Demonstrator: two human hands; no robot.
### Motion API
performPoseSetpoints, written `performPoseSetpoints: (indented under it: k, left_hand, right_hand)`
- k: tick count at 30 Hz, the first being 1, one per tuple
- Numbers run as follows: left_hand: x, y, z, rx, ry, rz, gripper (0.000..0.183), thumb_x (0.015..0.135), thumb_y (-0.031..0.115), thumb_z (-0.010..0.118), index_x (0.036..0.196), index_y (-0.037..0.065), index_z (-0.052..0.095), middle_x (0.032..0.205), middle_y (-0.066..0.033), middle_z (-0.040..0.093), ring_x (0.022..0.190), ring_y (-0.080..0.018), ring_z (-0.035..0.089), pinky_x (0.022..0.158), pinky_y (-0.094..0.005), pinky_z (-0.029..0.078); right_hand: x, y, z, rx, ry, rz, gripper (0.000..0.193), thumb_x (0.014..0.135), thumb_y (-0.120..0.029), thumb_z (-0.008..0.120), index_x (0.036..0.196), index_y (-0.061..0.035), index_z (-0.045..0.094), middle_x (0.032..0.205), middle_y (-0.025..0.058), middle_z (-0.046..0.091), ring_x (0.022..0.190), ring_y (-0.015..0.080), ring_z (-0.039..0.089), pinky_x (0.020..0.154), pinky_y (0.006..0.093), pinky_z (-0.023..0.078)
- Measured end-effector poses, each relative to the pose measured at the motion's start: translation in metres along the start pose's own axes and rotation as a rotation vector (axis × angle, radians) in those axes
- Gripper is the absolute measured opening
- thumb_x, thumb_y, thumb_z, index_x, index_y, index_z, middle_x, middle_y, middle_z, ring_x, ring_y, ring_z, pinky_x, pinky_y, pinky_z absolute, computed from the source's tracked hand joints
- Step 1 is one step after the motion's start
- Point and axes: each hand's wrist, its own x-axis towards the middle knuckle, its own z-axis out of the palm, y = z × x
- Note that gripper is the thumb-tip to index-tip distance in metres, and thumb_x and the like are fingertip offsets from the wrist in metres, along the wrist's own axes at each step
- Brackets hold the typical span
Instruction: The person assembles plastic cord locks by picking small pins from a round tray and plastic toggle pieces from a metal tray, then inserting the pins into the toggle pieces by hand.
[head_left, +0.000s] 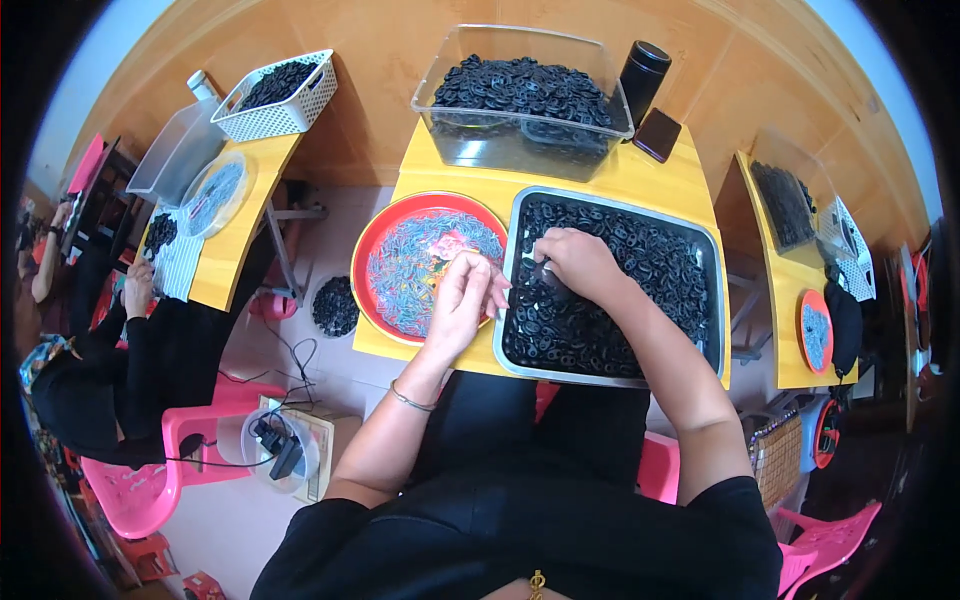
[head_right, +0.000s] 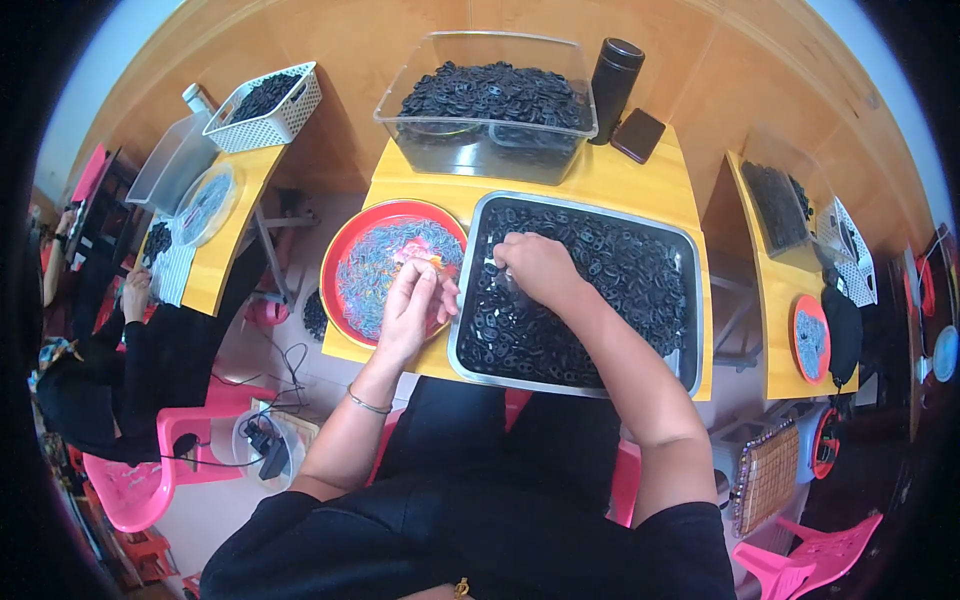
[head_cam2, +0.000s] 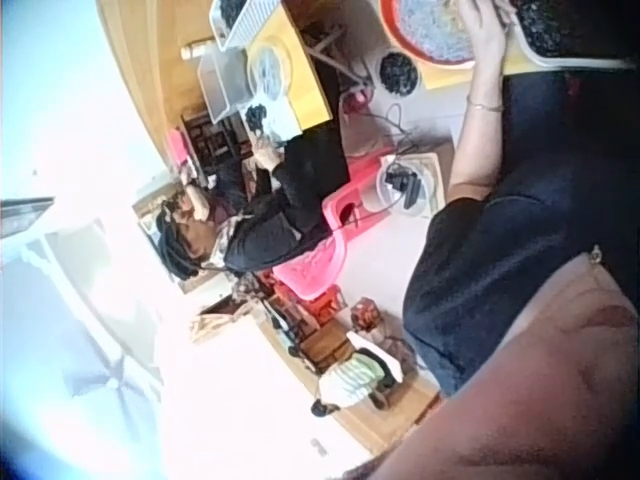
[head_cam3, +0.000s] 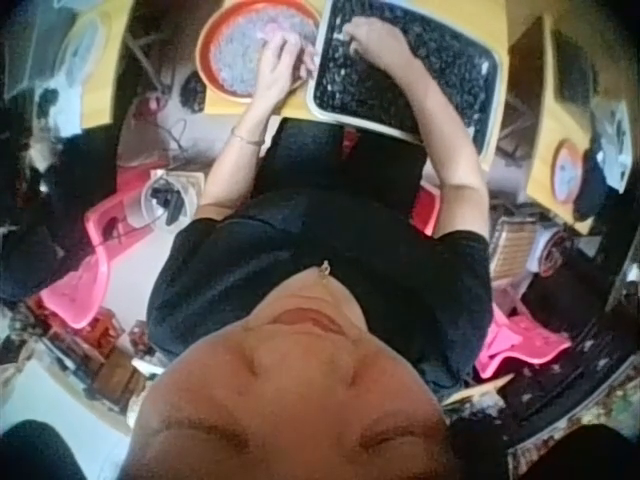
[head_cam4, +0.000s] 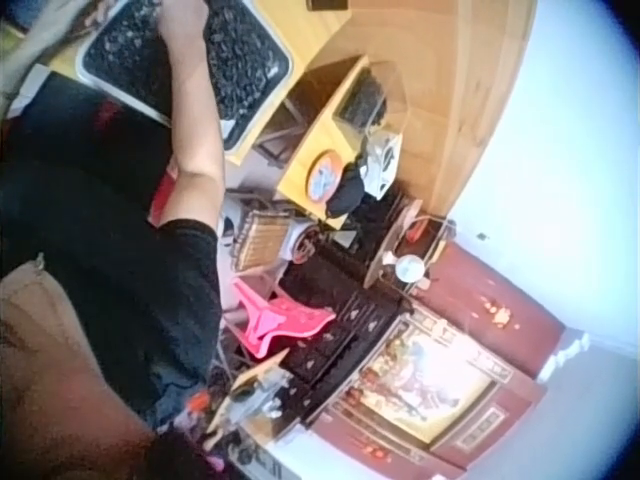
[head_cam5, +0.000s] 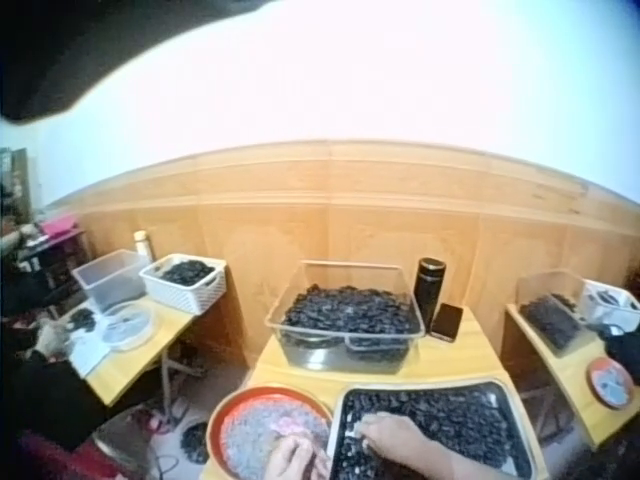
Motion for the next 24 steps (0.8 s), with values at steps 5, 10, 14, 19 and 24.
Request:
performPoseSetpoints:
  k: [5,10,14,19,24]
  left_hand:
    - [-0.002,0.001,0.001,0.037,-0.048,-0.029,0.006,0.089,0.009,0.048,0.089,0.004,0.050,0.077,-0.0028,0.058,0.059,-0.0052,0.053,0.050,-0.0165,0.039]
    - [-0.004,0.000,0.002,0.043,-0.072,-0.077,0.009,0.086,0.008,0.054,0.093,0.003,0.055,0.080,-0.0037,0.061,0.062,-0.0051,0.055,0.051,-0.0163,0.040]
    - [-0.001,-0.001,0.010,0.024,-0.083,-0.104,0.008,0.086,0.008,0.053,0.092,0.002,0.056,0.081,-0.0051,0.062,0.064,-0.0062,0.055,0.053,-0.0165,0.041]
    - [0.009,-0.009,0.025,-0.001,-0.120,-0.078,0.010,0.087,0.008,0.052,0.094,0.002,0.054,0.080,-0.0052,0.061,0.069,-0.0094,0.057,0.061,-0.0205,0.045]
    - [0.014,-0.011,0.039,-0.045,-0.141,-0.080,0.008,0.086,0.008,0.053,0.091,0.001,0.054,0.077,-0.0048,0.060,0.068,-0.0087,0.057,0.064,-0.0206,0.047]
  right_hand:
    - [0.009,0.001,-0.008,0.035,-0.177,0.076,0.013,0.066,-0.008,0.061,0.078,-0.0093,0.057,0.081,0.0085,0.058,0.076,0.0281,0.059,0.066,0.0366,0.047]
    - [-0.004,-0.001,-0.011,0.124,-0.045,0.040,0.011,0.066,-0.005,0.062,0.076,-0.0089,0.060,0.077,0.0106,0.057,0.073,0.0266,0.060,0.064,0.0350,0.048]
    - [-0.030,-0.023,-0.033,0.584,0.113,0.280,0.011,0.070,-0.001,0.062,0.078,-0.0070,0.063,0.079,0.0082,0.060,0.071,0.0176,0.061,0.065,0.0272,0.048]
    - [-0.052,-0.036,-0.026,1.330,0.303,0.467,0.011,0.077,0.001,0.061,0.087,0.0008,0.059,0.089,0.0073,0.062,0.079,0.0107,0.059,0.072,0.0218,0.046]
    - [-0.056,-0.047,-0.021,1.530,0.431,0.520,0.011,0.077,0.000,0.061,0.087,-0.0016,0.056,0.083,0.0042,0.059,0.078,0.0103,0.058,0.071,0.0221,0.046]
